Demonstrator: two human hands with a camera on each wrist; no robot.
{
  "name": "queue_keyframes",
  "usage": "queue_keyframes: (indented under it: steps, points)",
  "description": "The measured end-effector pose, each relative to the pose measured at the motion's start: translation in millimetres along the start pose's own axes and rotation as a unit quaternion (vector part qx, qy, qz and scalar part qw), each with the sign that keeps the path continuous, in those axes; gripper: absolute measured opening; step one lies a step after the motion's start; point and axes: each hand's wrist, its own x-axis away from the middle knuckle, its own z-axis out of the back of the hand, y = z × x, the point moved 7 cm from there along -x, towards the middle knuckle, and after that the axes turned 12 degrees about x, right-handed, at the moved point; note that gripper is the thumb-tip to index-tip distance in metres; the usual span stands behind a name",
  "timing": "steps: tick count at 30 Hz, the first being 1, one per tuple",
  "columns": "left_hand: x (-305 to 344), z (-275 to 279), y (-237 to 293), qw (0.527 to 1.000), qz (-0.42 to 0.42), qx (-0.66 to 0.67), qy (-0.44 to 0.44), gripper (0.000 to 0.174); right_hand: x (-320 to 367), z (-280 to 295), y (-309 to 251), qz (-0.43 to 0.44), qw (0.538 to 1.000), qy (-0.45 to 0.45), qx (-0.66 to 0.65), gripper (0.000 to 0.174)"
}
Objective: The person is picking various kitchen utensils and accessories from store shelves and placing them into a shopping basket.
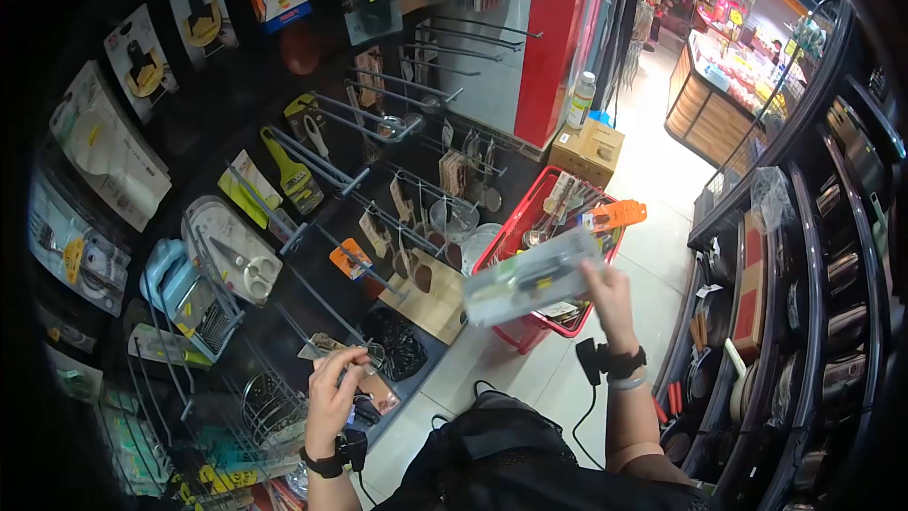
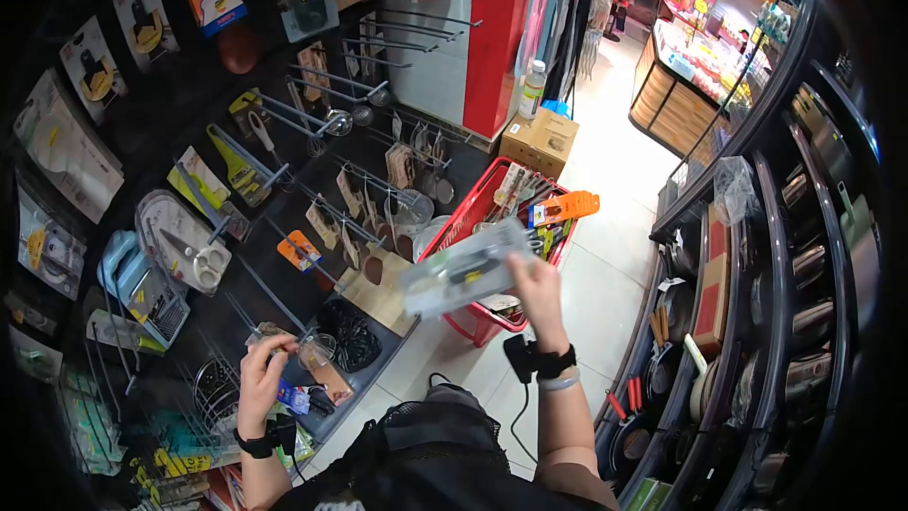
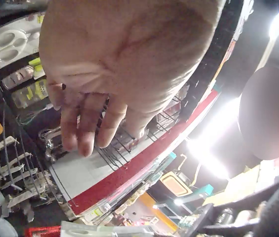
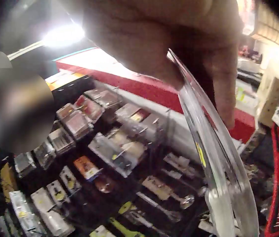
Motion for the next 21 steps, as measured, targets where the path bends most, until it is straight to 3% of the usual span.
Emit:
queue_keyframes:
  steps: [3, 5, 8, 10, 13, 17, 18, 20, 21]
  points:
    - [6, 1, -11, 0.999, 0.028, -0.020, 0.002, 0.018, -22, 15, 64, -0.032, 0.996, 0.056, -0.060, 0.034]
    - [7, 1, -14, 0.998, 0.050, -0.034, 0.008, 0.018, -33, 19, 114, -0.069, 0.983, 0.148, -0.082, 0.032]
    - [8, 5, -13, 0.997, 0.060, -0.046, 0.025, 0.016, -34, 7, 158, -0.146, 0.966, 0.209, -0.052, 0.033]
    - [9, 7, -11, 0.994, 0.065, -0.087, 0.033, 0.016, -36, -7, 186, -0.150, 0.963, 0.216, -0.060, 0.033]
    - [12, 11, -16, 0.992, 0.067, -0.096, 0.041, 0.015, -44, -15, 256, -0.163, 0.954, 0.250, 0.021, 0.034]
    - [19, 17, -21, 0.992, 0.061, -0.090, 0.061, 0.017, -35, -26, 281, -0.192, 0.945, 0.261, 0.043, 0.036]
    - [21, 21, -24, 0.991, 0.066, -0.098, 0.069, 0.016, -41, -23, 314, -0.198, 0.949, 0.226, 0.092, 0.043]
    - [28, 33, -31, 0.985, 0.075, -0.117, 0.102, 0.016, -43, -10, 340, -0.155, 0.916, 0.237, 0.286, 0.039]
    - [30, 40, -38, 0.984, 0.083, -0.079, 0.134, 0.015, -39, -8, 338, -0.137, 0.931, 0.256, 0.220, 0.038]
